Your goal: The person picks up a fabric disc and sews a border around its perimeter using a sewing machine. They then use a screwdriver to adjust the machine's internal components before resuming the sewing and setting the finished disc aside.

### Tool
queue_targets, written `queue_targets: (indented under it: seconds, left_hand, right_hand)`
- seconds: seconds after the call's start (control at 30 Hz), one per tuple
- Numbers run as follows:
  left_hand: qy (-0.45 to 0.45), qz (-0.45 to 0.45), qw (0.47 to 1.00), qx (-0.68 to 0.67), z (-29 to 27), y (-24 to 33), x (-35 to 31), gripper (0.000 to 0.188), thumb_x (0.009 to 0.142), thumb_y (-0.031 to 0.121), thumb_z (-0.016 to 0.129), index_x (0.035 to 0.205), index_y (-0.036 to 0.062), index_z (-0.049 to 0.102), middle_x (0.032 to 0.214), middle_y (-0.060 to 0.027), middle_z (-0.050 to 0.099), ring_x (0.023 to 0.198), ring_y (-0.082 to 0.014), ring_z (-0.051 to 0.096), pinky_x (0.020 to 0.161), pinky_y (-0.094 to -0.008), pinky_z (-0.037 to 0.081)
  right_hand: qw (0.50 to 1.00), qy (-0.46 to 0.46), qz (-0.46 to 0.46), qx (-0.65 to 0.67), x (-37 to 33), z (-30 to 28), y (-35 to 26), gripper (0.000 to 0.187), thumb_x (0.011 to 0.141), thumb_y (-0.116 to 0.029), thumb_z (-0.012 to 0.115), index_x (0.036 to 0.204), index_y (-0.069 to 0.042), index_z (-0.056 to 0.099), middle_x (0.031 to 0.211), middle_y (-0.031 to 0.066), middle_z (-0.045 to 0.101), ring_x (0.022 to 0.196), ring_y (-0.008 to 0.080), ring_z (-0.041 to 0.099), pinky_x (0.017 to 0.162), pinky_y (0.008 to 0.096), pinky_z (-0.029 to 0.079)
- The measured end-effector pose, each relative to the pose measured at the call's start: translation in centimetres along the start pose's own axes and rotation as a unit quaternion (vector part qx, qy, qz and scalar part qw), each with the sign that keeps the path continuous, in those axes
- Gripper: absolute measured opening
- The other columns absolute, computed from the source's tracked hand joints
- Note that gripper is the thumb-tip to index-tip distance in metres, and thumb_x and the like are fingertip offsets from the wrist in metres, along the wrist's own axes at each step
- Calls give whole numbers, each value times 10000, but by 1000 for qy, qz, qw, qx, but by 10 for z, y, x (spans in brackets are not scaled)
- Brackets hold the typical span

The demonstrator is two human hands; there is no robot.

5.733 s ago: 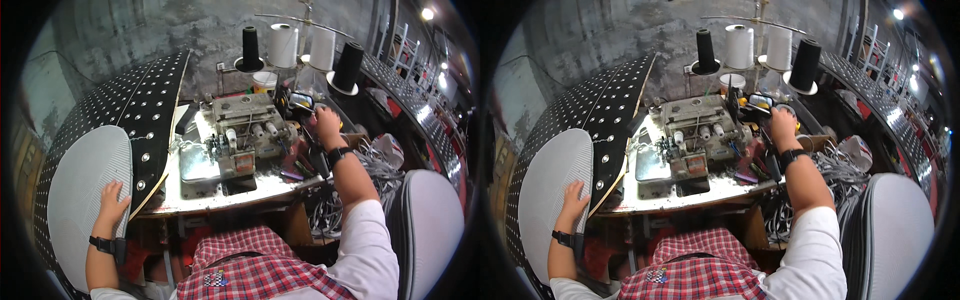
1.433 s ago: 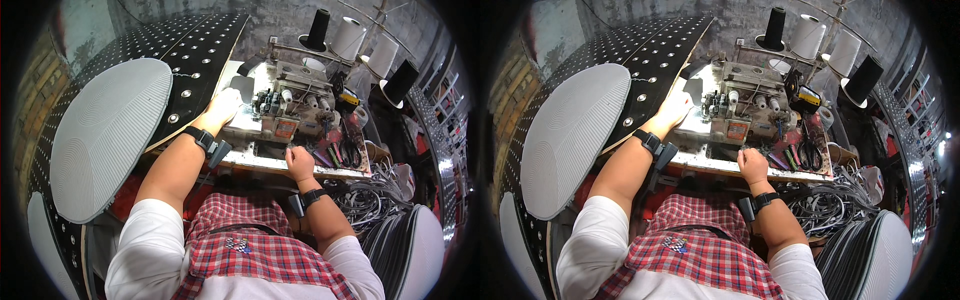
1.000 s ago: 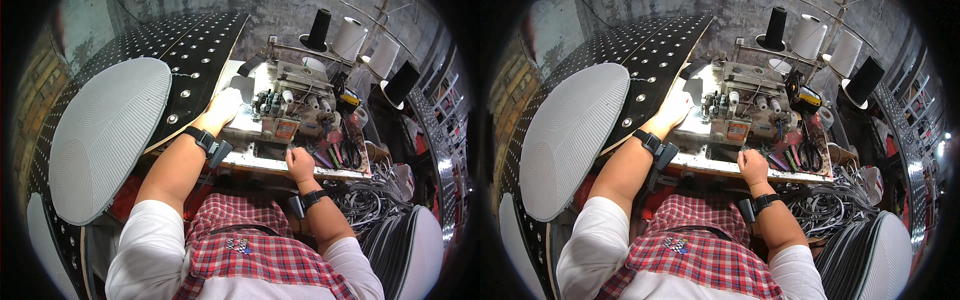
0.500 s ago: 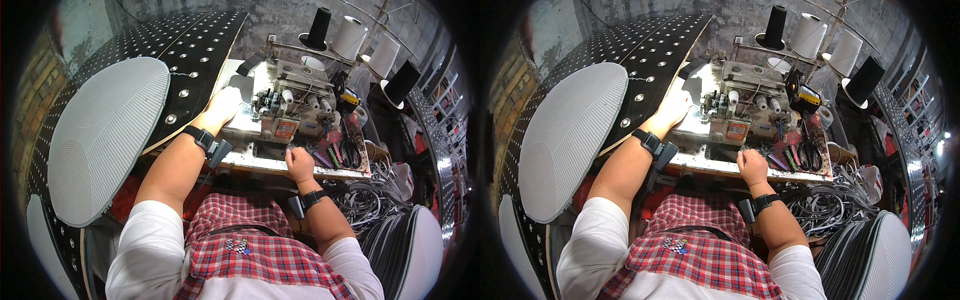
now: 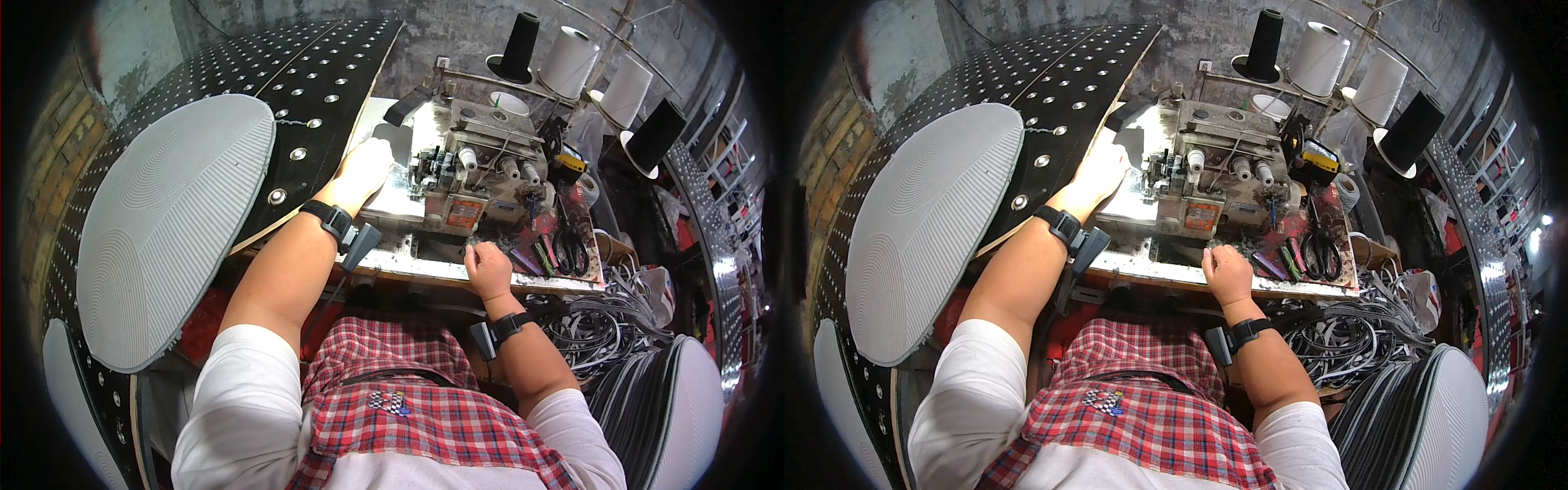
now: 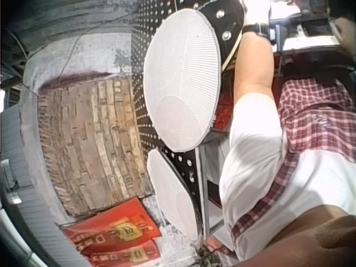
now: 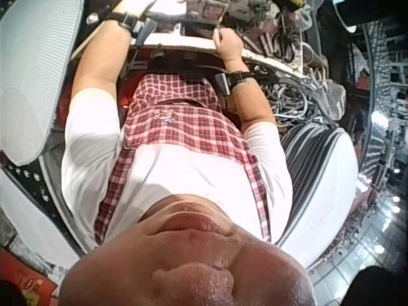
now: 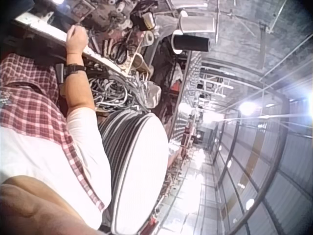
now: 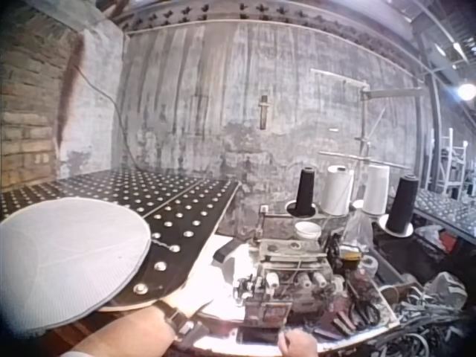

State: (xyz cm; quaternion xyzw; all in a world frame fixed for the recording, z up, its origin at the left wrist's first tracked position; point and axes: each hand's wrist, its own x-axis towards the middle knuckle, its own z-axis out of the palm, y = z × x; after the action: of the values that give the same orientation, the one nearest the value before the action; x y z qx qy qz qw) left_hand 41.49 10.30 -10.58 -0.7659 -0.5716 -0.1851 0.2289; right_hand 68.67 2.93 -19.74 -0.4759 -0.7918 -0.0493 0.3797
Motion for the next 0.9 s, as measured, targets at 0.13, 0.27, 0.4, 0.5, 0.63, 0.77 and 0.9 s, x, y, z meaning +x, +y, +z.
queue_targets:
  seconds: [0.13,0.27,0.4,0.5,0.63,0.77,0.9]
  left_hand:
    - [1,45,997,58,29,-12,6,149,754,149,503,735,50,612,780,-126,596,790,-256,573,718,-330,456]
    - [-4,19,1000,18,31,-14,13,141,738,155,527,713,49,616,755,-126,605,776,-257,582,699,-335,463]
    - [-10,10,1000,14,26,-12,16,148,741,146,519,702,41,616,741,-132,606,763,-259,586,696,-335,465]
    - [35,-49,996,-63,27,-14,15,151,743,138,512,692,39,614,727,-135,605,749,-267,586,689,-341,465]
    - [-2,-37,998,-44,27,-17,18,143,745,136,510,721,39,612,750,-144,604,756,-274,584,684,-347,463]
    - [-21,-110,988,-106,13,-10,19,135,745,142,511,749,50,612,806,-140,603,777,-276,581,686,-346,463]
    - [-42,-144,982,-111,-6,-12,6,142,743,166,529,803,65,609,840,-132,596,834,-279,566,720,-362,453]
  right_hand:
    - [1000,5,-7,6,2,-1,-2,211,762,-196,553,605,-71,486,595,86,482,537,270,506,481,354,417]
    - [1000,11,-8,12,1,-1,-2,214,765,-198,550,605,-72,485,592,86,478,534,270,502,480,355,412]
    - [1000,5,2,11,-1,-1,-2,219,767,-201,549,602,-73,483,593,86,477,534,272,500,479,355,408]
    - [1000,5,-1,11,-1,0,-1,222,767,-202,548,600,-73,482,593,87,477,534,273,500,477,355,408]
    - [1000,5,-8,8,0,1,-1,219,765,-200,551,602,-71,483,595,89,478,534,277,499,474,358,408]
    - [1000,0,-5,2,0,0,0,208,765,-196,551,611,-70,491,597,92,477,536,281,498,474,362,408]
    - [1000,5,-15,27,1,-2,-4,202,766,-191,551,620,-66,492,598,98,472,541,284,494,479,360,407]
